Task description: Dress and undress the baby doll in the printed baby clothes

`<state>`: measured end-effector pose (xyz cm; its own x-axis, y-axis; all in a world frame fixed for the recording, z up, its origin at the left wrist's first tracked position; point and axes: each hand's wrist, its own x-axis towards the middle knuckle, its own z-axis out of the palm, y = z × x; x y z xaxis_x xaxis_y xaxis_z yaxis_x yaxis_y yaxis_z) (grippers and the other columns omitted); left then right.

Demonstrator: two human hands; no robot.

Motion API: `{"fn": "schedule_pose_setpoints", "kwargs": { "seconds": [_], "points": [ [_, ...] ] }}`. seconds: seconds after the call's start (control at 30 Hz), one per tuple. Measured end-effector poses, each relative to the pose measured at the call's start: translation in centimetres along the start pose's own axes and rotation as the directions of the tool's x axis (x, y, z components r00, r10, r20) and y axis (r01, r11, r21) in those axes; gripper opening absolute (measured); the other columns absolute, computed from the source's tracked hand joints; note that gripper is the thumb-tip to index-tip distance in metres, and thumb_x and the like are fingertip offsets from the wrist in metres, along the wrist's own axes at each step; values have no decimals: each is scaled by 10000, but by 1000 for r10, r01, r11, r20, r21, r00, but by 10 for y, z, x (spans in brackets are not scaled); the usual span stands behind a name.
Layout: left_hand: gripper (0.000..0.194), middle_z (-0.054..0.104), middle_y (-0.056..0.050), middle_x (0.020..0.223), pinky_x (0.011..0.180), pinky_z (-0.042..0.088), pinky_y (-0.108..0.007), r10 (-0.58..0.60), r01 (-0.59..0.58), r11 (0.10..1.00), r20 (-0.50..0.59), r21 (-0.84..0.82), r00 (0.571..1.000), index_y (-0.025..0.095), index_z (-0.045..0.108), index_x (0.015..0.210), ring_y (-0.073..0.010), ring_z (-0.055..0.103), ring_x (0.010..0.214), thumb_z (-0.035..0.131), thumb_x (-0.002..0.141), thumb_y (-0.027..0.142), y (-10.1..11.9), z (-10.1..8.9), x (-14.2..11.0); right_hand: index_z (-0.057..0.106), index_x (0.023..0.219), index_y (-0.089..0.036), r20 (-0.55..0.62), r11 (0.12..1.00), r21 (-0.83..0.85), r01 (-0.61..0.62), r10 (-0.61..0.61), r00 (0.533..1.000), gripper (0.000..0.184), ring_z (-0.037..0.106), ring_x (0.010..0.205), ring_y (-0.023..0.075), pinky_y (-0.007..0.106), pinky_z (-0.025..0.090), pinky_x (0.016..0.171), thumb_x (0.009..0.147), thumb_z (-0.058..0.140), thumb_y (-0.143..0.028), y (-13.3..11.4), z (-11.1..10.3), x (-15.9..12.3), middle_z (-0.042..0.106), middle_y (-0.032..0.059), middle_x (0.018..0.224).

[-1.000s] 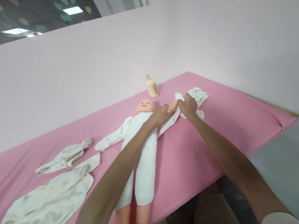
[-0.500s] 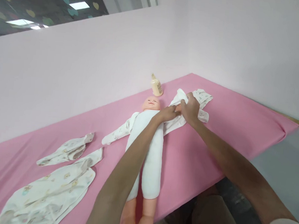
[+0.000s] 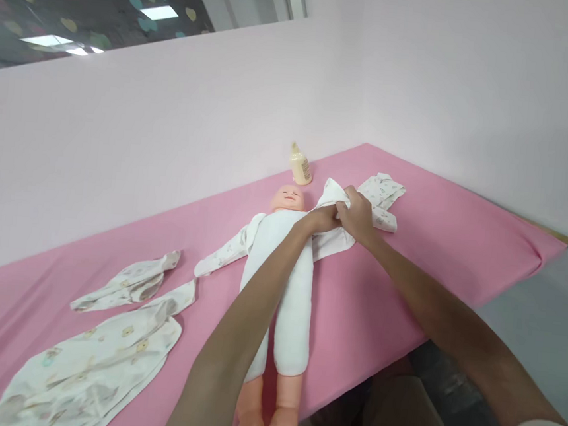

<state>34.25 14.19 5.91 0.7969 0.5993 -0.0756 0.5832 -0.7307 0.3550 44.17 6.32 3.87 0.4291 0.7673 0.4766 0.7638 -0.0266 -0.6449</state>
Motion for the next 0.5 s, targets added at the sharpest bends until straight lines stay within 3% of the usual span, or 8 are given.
{"fn": "schedule_pose_setpoints", "kwargs": {
  "seconds": [0.1,0.23,0.3,0.4,0.5],
  "points": [
    [366,687,-76,1095,782,476,-281,34,-34,999,54,-6,998,193,608,1124,-239,628,968,570,770,278,0,-6,-4,465,882,-218,3,1000,13,21,-21,1000,142,508,804,222,312,376,731,788,361,-196,-2,-1,0,567,43,824],
    [438,675,-85,1110,756,480,-280,55,-57,998,83,20,995,177,586,1159,-239,629,946,592,727,252,1,-14,-13,464,892,-217,0,998,6,-61,61,998,141,515,793,228,322,378,725,817,346,-204,-4,-2,-2,586,49,833],
    [319,696,-82,993,742,478,-283,30,-33,998,50,61,998,170,636,1033,-233,637,870,579,722,212,0,-13,-15,463,880,-218,10,998,14,-63,63,998,129,516,786,226,320,384,723,815,353,-203,-8,0,-5,585,47,827],
    [112,672,-85,762,703,475,-311,-74,75,990,-15,119,997,164,643,774,-231,623,728,539,732,165,-3,-8,-13,472,887,-219,39,996,82,34,-38,999,152,530,833,207,302,405,758,803,352,-177,-14,5,-12,590,47,911],
    [140,657,-103,740,710,472,-343,-143,154,975,-78,157,987,161,616,725,-239,612,702,485,761,127,-4,-7,-12,500,936,-211,68,977,155,144,-156,985,222,542,934,191,288,415,830,795,342,-143,-18,8,-17,581,53,1028]
  ]
}}
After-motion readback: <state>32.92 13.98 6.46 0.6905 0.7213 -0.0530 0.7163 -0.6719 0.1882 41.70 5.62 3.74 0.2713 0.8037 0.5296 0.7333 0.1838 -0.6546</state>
